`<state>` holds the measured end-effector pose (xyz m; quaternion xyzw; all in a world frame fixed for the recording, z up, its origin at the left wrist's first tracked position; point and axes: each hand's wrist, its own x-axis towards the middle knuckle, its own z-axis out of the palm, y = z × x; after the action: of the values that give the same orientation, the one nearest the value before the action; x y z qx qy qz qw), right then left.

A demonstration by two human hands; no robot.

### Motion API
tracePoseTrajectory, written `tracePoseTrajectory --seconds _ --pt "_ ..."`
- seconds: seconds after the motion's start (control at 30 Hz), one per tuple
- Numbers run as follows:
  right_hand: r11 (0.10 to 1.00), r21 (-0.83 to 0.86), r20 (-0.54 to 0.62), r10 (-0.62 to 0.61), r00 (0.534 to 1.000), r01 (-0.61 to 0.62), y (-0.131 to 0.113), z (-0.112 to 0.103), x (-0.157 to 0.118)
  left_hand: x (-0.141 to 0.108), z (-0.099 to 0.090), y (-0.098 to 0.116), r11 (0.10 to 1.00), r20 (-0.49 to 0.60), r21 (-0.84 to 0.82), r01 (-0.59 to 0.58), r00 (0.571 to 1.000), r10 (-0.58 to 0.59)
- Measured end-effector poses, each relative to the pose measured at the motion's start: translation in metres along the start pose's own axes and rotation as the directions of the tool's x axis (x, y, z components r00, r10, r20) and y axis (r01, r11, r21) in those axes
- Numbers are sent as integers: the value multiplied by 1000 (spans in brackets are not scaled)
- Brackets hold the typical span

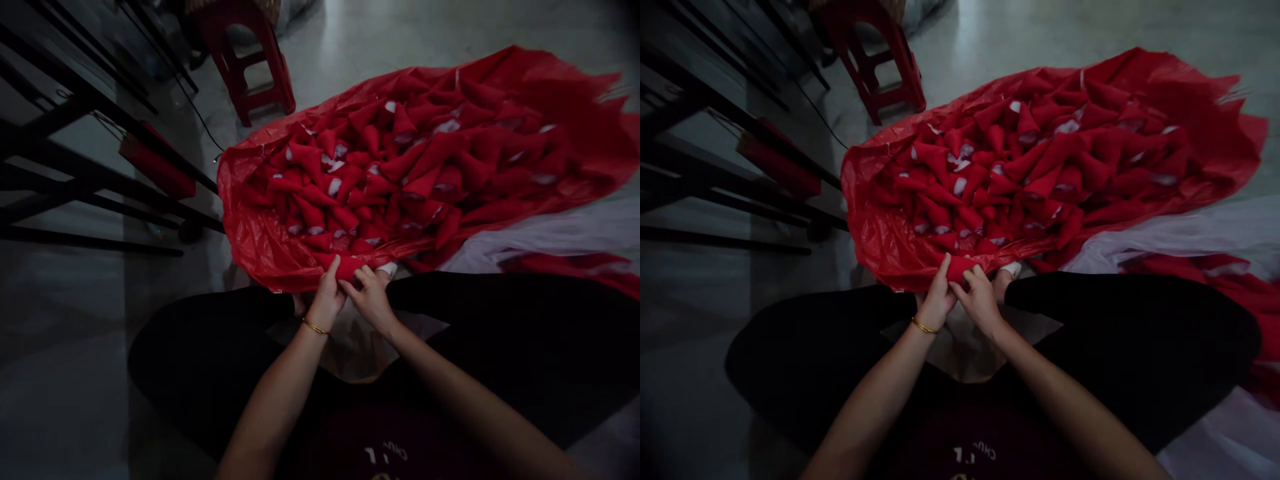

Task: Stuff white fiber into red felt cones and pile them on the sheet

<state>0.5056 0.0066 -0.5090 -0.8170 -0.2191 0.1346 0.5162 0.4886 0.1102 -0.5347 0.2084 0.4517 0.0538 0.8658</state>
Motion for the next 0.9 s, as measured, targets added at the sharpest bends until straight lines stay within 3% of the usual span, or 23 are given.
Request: tracePoseTrajectory --seconds 0.1,0.2,0.33,0.37,0.43,0.5,0.53,0.67,0.73,0.83,0.9 --pt "996 75 63 -47 997 42 -5 -2 -5 3 0 2 999 -26 -24 28 999 -29" --pt "990 94 150 -116 982 102 -7 -20 -16 9 -2 12 998 -63 -67 17 998 -21" --pt "994 43 4 99 995 -99 12 -35 -22 11 -3 21 995 -86 -99 -20 996 12" --pt "983 73 20 165 986 -166 18 -33 -20 11 -2 21 996 -85 -94 -12 996 4" --pt "948 157 192 248 950 -279 29 -25 -14 10 -1 18 998 -81 -62 2 997 -7" --pt "915 207 400 244 883 -346 35 -17 -8 11 -2 16 1000 -87 -23 -14 996 12" --pt "912 216 446 224 867 -348 36 -15 -7 12 -3 16 1000 -91 -8 -28 996 27" --pt "938 205 390 185 902 -281 38 -26 -16 17 -11 24 995 -177 25 -97 979 100" --pt "962 103 471 177 864 -253 45 -34 -29 18 -13 30 994 -227 27 -106 968 110" --pt "984 -158 597 166 785 -88 63 -35 -48 16 -10 36 999 -167 0 -50 985 49" --pt "966 -258 549 170 818 -27 70 -32 -51 12 -5 35 999 -106 -19 -25 994 23"
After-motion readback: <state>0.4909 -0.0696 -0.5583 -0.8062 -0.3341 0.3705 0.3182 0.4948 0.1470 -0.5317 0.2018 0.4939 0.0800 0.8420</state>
